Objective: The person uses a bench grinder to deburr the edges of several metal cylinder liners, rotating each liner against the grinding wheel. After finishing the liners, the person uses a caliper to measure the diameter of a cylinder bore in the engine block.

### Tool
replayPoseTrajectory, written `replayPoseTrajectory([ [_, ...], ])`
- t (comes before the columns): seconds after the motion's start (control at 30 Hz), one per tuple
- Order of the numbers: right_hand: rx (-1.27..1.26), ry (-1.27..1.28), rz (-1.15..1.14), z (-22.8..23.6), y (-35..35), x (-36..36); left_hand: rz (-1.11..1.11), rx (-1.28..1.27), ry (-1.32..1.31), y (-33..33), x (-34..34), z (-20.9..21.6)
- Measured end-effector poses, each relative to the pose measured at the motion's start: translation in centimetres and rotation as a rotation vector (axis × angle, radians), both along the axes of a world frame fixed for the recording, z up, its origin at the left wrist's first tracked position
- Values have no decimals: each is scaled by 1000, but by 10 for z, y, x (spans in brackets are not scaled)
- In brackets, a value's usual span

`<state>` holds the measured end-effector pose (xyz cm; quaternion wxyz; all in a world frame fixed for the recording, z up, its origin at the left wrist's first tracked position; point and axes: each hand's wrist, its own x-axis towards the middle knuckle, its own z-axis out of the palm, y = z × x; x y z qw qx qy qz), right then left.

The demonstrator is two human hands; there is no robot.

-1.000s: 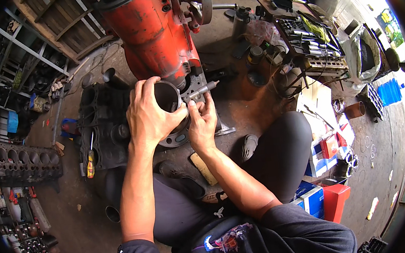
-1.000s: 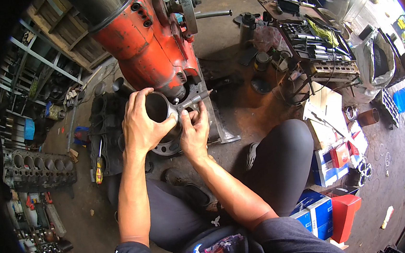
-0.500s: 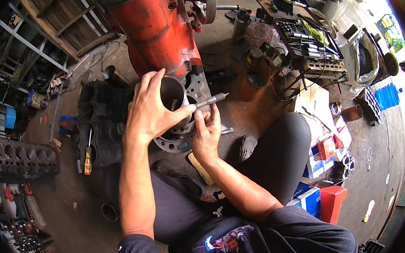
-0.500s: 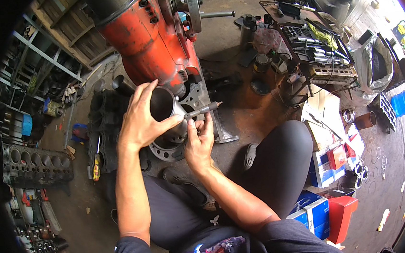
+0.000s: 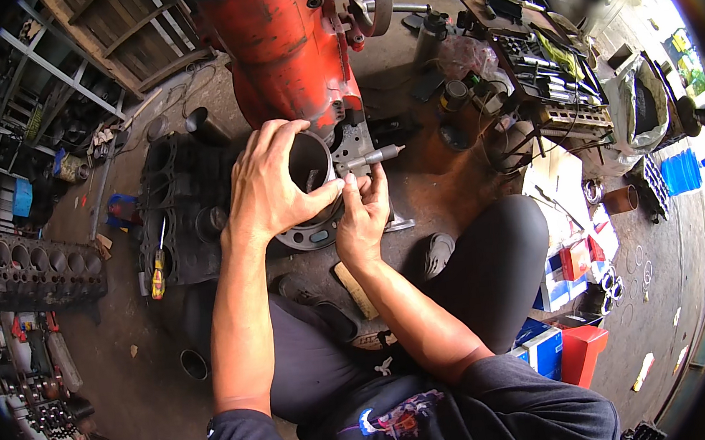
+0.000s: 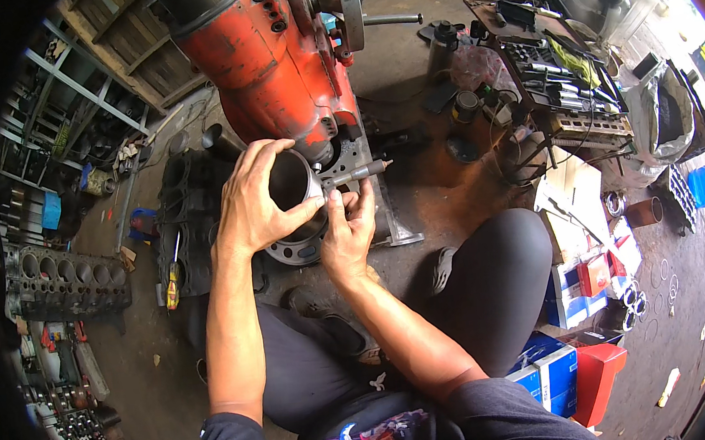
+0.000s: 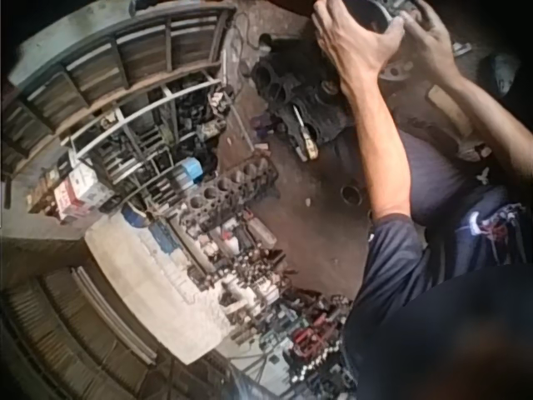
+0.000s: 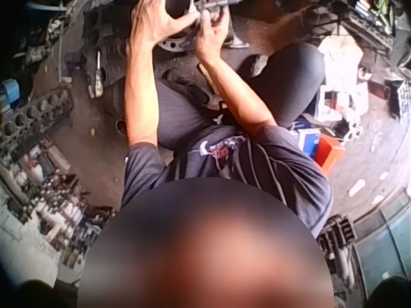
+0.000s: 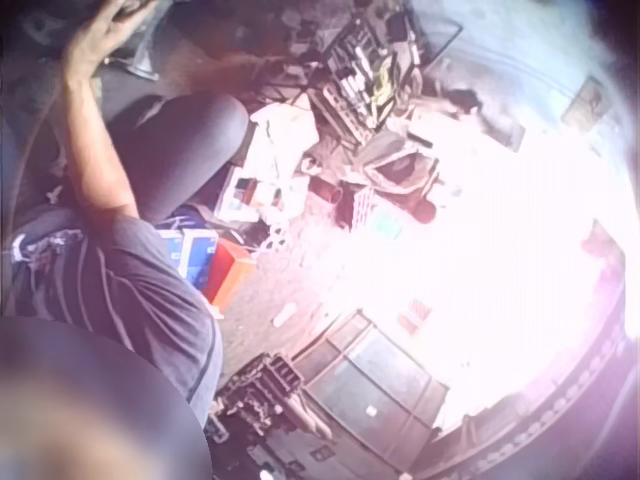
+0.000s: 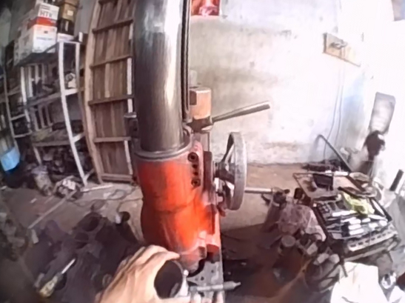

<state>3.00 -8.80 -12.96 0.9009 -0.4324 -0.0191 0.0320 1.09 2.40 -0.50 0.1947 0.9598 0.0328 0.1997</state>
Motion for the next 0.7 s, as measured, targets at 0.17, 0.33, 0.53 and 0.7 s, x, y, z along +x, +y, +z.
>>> replayPoseTrajectory([
  [0.17, -64, 22, 26, 5, -4, 5, 11, 3, 0, 0, 0, -1],
  [0.33, -131, 28, 76, 9, -6, 16, 26, 2, 10, 0, 0, 0],
  [0.53, -202, 46, 134, 9, -7, 29, 40, -15, 8, -1, 1, -1],
  [0.7, -295, 68, 157, 12, -8, 38, 50, -5, -11, -2, 1, -1],
])
